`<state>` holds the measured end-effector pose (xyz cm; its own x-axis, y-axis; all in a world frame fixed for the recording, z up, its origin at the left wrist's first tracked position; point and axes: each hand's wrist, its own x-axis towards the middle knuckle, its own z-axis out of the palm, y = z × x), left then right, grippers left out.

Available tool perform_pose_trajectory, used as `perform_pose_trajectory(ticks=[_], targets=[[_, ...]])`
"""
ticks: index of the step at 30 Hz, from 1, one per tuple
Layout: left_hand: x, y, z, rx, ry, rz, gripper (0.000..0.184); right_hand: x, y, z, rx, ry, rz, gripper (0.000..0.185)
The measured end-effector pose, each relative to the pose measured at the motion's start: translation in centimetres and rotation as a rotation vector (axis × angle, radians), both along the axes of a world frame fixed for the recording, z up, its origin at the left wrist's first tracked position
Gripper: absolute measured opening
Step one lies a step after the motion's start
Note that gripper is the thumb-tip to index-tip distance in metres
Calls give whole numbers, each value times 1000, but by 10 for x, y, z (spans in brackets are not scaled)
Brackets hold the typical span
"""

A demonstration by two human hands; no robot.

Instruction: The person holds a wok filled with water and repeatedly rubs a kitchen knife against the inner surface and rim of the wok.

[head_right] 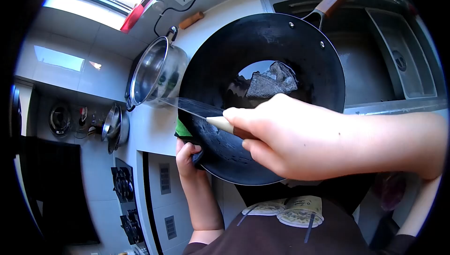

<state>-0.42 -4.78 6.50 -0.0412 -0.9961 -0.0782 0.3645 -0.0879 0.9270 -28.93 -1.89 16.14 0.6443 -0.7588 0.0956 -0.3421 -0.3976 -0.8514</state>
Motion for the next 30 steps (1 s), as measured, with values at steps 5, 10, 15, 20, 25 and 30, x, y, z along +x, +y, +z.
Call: perform_pose_trajectory(ticks=[5, 10, 15, 20, 25, 30], targets=[[17, -5, -9, -7, -37, -96, 72, -1, 20, 1, -37, -16, 33, 25], [9, -4, -8, -29, -6, -65, 72, -7, -11, -10, 3, -107, -63, 15], [9, 2, -31, -44, 126, -58, 61, -18, -20, 13, 424, -101, -170, 23], [-1, 14, -57, -92, 298, -29, 76, -29, -34, 11, 146, 140, -214, 28], [-4, 13, -56, -141, 255, -33, 79, -39, -55, -12, -213, 265, -311, 17], [-11, 3, -46, -206, 261, 34, 66, -60, -85, -11, -375, 378, -375, 21]])
